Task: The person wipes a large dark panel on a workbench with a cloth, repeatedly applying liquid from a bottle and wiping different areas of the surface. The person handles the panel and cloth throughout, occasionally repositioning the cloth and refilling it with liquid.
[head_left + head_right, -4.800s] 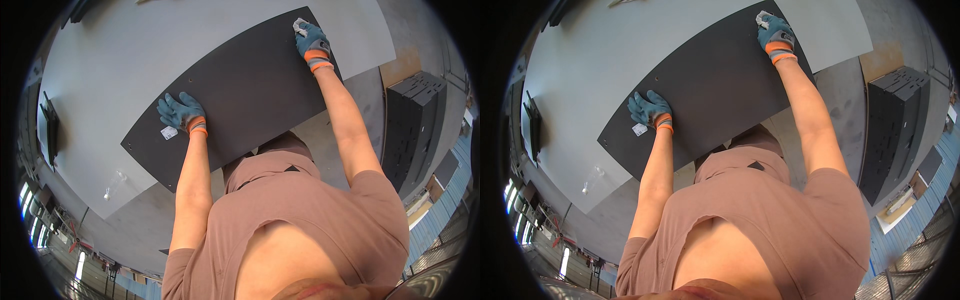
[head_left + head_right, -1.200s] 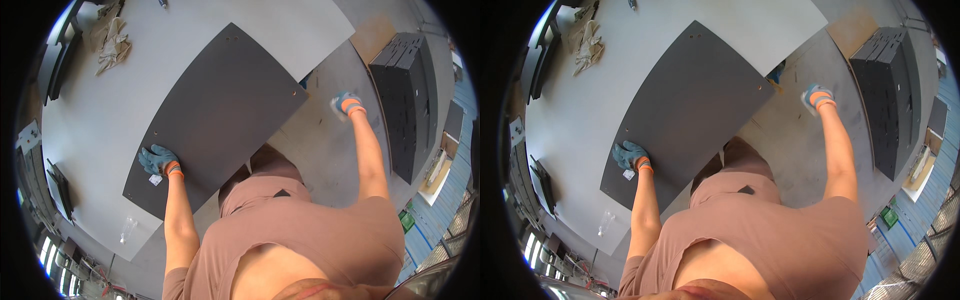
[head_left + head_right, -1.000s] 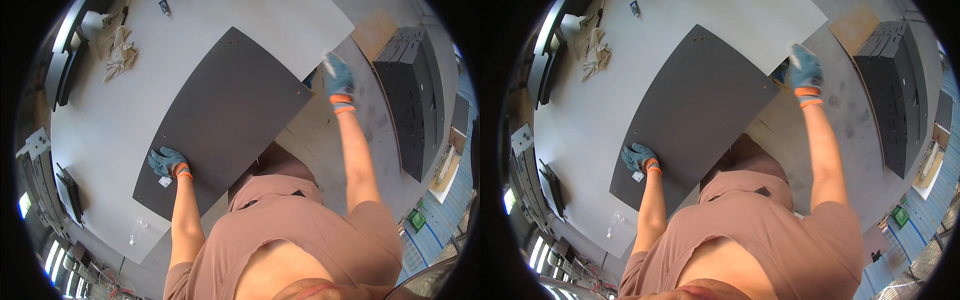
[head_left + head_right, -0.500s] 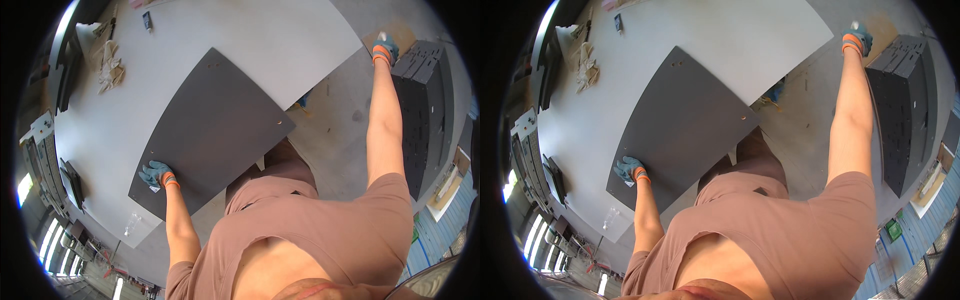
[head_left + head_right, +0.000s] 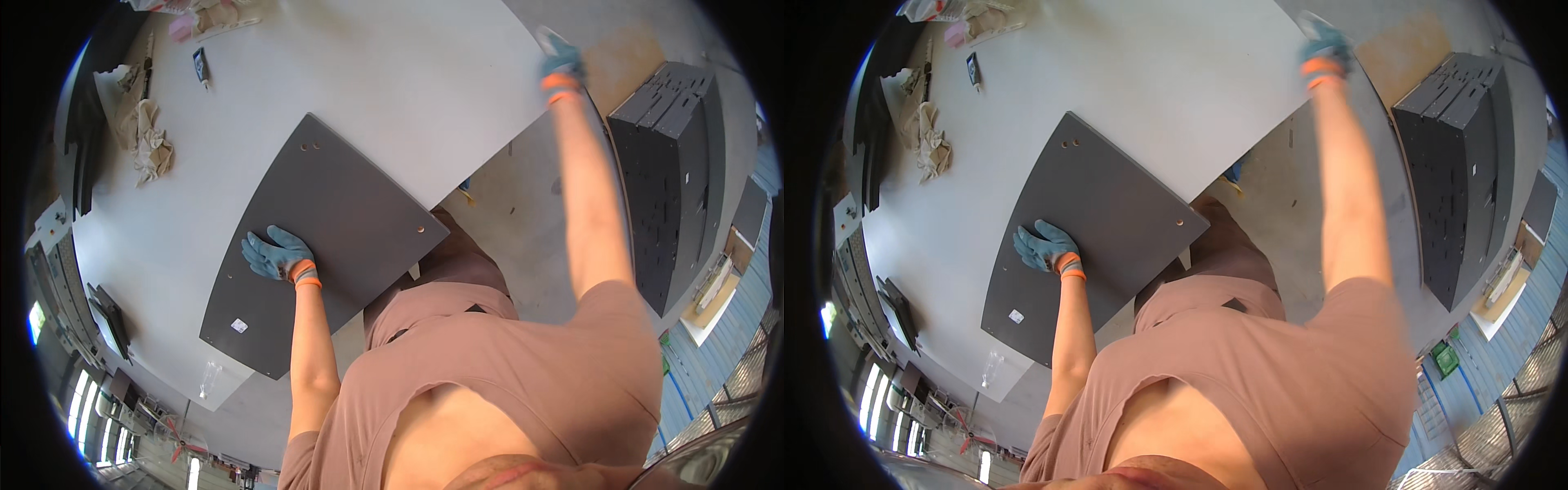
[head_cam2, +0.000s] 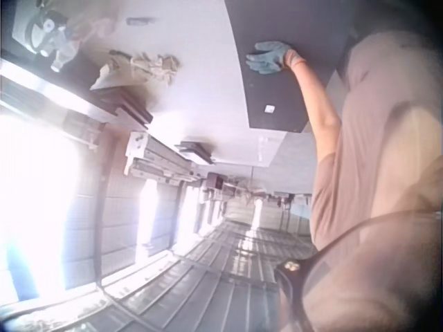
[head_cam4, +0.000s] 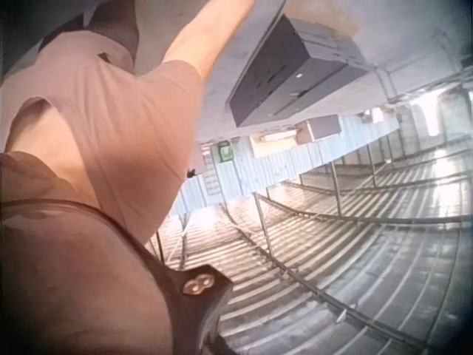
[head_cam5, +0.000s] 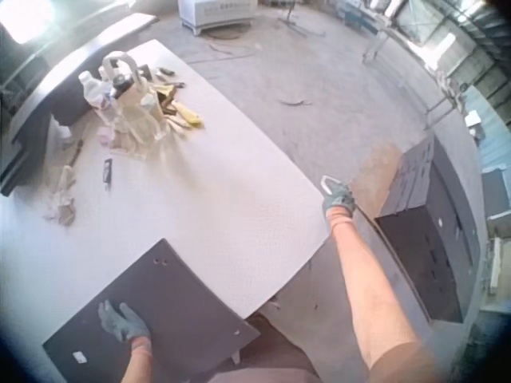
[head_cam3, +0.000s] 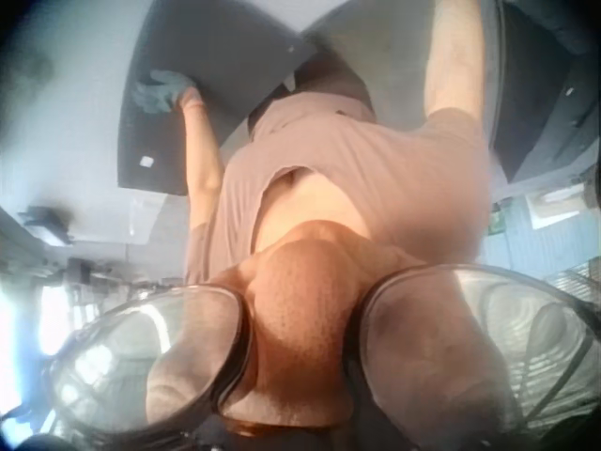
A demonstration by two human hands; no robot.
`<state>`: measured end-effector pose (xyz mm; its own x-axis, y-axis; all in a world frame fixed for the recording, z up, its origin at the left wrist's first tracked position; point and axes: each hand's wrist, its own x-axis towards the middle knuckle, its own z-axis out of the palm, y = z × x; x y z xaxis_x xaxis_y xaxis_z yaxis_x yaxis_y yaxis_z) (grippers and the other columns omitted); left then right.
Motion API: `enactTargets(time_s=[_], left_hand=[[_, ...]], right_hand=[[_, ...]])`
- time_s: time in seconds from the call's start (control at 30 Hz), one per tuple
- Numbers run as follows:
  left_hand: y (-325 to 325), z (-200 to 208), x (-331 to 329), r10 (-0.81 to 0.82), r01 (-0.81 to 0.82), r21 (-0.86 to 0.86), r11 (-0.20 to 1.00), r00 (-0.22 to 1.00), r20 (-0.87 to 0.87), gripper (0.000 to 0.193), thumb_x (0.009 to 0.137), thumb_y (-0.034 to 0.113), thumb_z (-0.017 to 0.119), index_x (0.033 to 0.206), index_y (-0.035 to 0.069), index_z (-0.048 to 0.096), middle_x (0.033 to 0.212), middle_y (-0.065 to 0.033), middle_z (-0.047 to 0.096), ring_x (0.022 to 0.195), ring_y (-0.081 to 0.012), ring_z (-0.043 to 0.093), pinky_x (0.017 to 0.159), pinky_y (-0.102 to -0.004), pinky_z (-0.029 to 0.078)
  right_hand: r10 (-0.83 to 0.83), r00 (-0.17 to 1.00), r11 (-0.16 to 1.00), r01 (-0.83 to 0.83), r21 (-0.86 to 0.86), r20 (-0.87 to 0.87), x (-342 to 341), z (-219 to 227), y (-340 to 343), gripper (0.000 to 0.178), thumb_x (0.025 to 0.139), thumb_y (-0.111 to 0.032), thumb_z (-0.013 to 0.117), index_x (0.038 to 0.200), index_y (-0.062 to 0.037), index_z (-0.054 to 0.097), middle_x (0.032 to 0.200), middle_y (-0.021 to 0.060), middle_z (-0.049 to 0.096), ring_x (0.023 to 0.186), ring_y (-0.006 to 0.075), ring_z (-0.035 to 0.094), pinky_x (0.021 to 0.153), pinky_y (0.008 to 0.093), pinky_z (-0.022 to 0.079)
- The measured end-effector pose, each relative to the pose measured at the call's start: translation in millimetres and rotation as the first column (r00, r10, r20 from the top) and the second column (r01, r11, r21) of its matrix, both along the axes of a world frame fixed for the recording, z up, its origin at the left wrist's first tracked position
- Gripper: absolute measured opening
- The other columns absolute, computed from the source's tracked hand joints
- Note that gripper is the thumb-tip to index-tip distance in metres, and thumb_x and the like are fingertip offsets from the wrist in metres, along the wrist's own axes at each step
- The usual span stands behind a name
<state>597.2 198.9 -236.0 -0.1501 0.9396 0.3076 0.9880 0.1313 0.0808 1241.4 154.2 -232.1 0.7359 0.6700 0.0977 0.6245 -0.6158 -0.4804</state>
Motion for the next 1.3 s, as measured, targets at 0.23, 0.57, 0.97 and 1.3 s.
enactTargets(time_s=[0.23, 0.57, 0.97, 1.3], left_hand=[[8, 12, 6, 0.049, -0.051, -0.044, 0.998, 0.998, -0.040, 0.051, 0.099, 0.040, 0.064, 0.136, 0.005, 0.065, 0.145, -0.0214, 0.060, 0.143, -0.0399, 0.049, 0.119, -0.0551, 0.033], [0, 11, 6, 0.112, -0.104, -0.100, 0.990, 0.991, 0.080, 0.056, 0.097, 0.041, 0.062, 0.140, 0.005, 0.062, 0.158, -0.0212, 0.045, 0.151, -0.0443, 0.036, 0.123, -0.0653, 0.024], [8, 40, 4, 0.064, 0.019, -0.236, 0.972, 0.939, 0.338, 0.063, 0.099, 0.041, 0.059, 0.153, 0.011, 0.046, 0.161, -0.0168, 0.041, 0.154, -0.0434, 0.030, 0.123, -0.0684, 0.017], [4, 34, -5, 0.036, 0.039, -0.182, 0.982, 0.919, 0.392, 0.062, 0.099, 0.040, 0.060, 0.153, 0.012, 0.046, 0.158, -0.0144, 0.044, 0.154, -0.0416, 0.029, 0.123, -0.0696, 0.017]], right_hand=[[0.016, 0.979, 0.962, -0.071, 0.265, 0.205, 13, 32, 61, 0.031, 0.095, -0.022, 0.072, 0.125, -0.0157, 0.076, 0.116, 0.0184, 0.077, 0.106, 0.0342, 0.074, 0.092, 0.0422, 0.057], [0.931, 0.364, 0.297, -0.810, 0.506, 0.037, -364, 79, 221, 0.036, 0.087, 0.001, 0.073, 0.121, -0.0111, 0.076, 0.109, 0.0117, 0.076, 0.098, 0.0334, 0.072, 0.085, 0.0413, 0.058], [0.957, -0.284, -0.272, -0.948, 0.167, -0.051, -826, 96, 278, 0.030, 0.097, -0.051, 0.066, 0.115, -0.0310, 0.079, 0.120, -0.0012, 0.072, 0.117, 0.0262, 0.066, 0.097, 0.0415, 0.055], [0.880, -0.473, -0.471, -0.881, -0.044, 0.035, -793, 25, 243, 0.025, 0.087, -0.021, 0.073, 0.110, -0.0302, 0.079, 0.135, -0.0035, 0.068, 0.131, 0.0241, 0.060, 0.111, 0.0400, 0.048]])
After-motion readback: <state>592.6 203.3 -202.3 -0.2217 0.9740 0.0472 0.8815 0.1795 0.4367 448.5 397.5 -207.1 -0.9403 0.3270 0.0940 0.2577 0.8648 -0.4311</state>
